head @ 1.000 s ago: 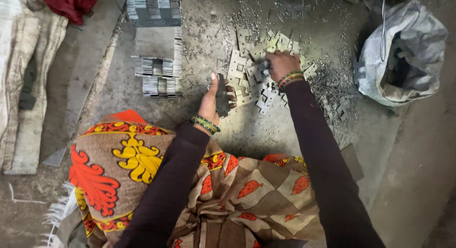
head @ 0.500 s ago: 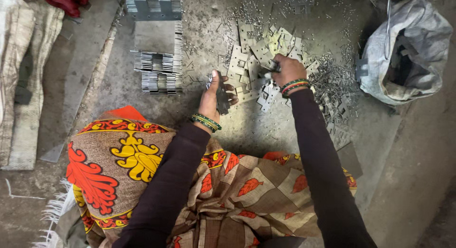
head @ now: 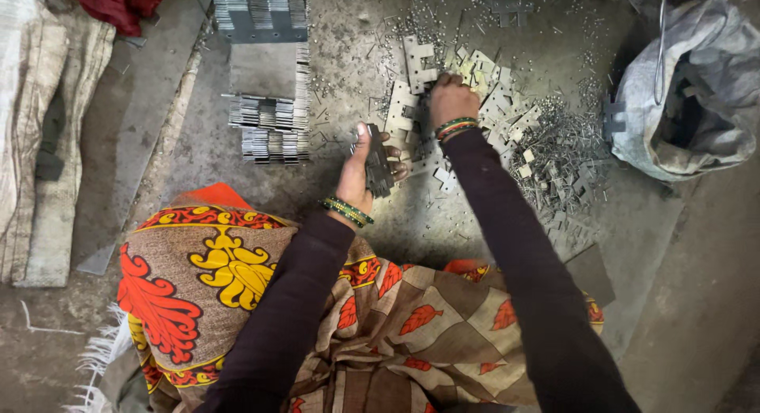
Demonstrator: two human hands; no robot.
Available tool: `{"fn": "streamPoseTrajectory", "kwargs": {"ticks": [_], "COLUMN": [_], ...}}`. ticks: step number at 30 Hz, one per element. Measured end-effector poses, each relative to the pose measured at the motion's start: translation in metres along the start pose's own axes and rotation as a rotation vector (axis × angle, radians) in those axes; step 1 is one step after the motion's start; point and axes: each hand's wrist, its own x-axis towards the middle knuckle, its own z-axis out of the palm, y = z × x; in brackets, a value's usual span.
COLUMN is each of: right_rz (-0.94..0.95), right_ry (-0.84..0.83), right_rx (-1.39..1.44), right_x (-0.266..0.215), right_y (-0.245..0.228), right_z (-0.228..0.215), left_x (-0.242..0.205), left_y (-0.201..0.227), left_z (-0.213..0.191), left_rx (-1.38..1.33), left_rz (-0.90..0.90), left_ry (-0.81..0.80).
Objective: The person sits on the floor and sorts small metal pieces by picking them up from a pile and stacking them into neat piles. The person handles the metal pieces by hand, repeatedly picking them up and placing them into organized stacks.
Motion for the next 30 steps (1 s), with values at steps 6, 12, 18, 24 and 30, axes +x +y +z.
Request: {"fn": "streamPoseTrajectory", "kwargs": {"ticks": [6, 12, 18, 24, 30], "right_rz": [-0.198, -0.446, 0.249, 0.499, -0.281], "right_ry": [0.013, 0.343, -0.037, -0.325, -0.347], "right_rx": [0.334, 0.394, 0.439, 1.071, 0.968], "right_x": [-0.034, -0.052, 0.027, 0.015, -0.056], "right_y": [0.035, 0.013, -0.007, -0.004, -0.041], "right_z": [-0.071, -0.089, 0.012, -0.038, -0.099], "left_x": [-0.003, -0.015, -0.009, 0.009, 0.010], "left_y": [0.005, 0.017, 0.016, 0.011, 0.010], "left_z": [0.001, 0.011, 0.007, -0.006, -0.013], "left_rx": [-0.015, -0.124, -0.029, 0.025, 0.034], "left_rz": [0.066, 0.132, 0.117, 0.257, 0.440], "left_ry": [0.102, 0.051, 0.095, 0.340, 0.432]}}
